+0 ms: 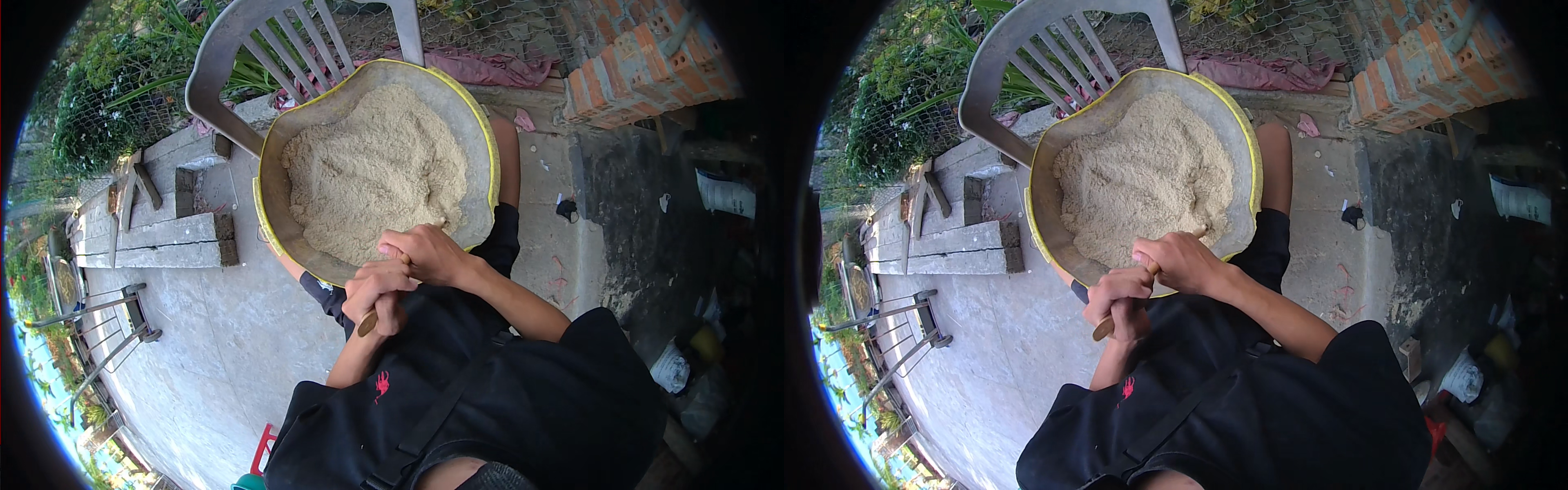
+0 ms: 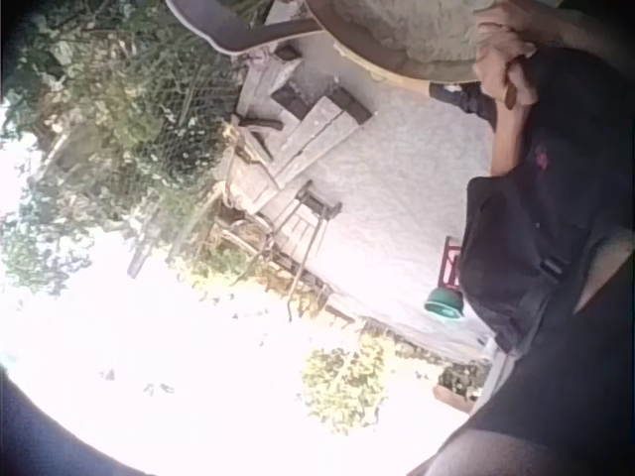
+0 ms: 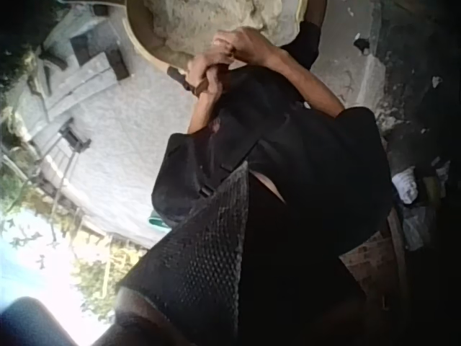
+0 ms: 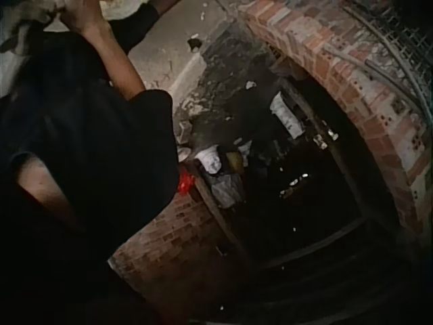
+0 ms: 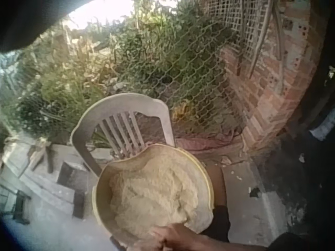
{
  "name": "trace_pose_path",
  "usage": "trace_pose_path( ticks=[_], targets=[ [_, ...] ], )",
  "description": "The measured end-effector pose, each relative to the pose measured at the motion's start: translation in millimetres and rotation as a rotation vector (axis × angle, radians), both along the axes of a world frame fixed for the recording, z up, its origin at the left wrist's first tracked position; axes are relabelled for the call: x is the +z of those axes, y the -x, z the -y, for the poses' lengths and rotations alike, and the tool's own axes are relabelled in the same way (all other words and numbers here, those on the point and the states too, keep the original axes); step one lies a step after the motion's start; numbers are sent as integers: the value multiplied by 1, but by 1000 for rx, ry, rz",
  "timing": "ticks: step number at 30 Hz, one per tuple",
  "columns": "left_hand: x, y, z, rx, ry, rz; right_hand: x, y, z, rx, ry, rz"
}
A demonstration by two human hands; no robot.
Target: Mixing grain or animal feed in a large yellow bowl using a wooden stick.
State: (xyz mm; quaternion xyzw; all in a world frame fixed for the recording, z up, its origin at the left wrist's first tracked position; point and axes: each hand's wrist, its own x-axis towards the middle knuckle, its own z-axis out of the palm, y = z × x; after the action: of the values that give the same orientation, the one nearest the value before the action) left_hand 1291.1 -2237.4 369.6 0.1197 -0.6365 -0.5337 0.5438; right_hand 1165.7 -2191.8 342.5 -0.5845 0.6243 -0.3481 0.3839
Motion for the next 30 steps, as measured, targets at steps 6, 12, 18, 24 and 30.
trace_pose_path(
  ticks=[6,12,18,24,30],
  targets=[
    [6,2,13,63,343,-6,-18,-11,29,19,333,-10],
    [22,-16,8,-145,32,-63,15,-15,5,68,161,18],
    [-6,-3,8,72,-44,294,-27,-16,12,-97,163,24],
    [36,-19,-5,-409,389,136,7,-25,-3,-116,464,54],
    [23,-11,4,33,54,379,-22,-22,12,-20,181,140]
  ],
)
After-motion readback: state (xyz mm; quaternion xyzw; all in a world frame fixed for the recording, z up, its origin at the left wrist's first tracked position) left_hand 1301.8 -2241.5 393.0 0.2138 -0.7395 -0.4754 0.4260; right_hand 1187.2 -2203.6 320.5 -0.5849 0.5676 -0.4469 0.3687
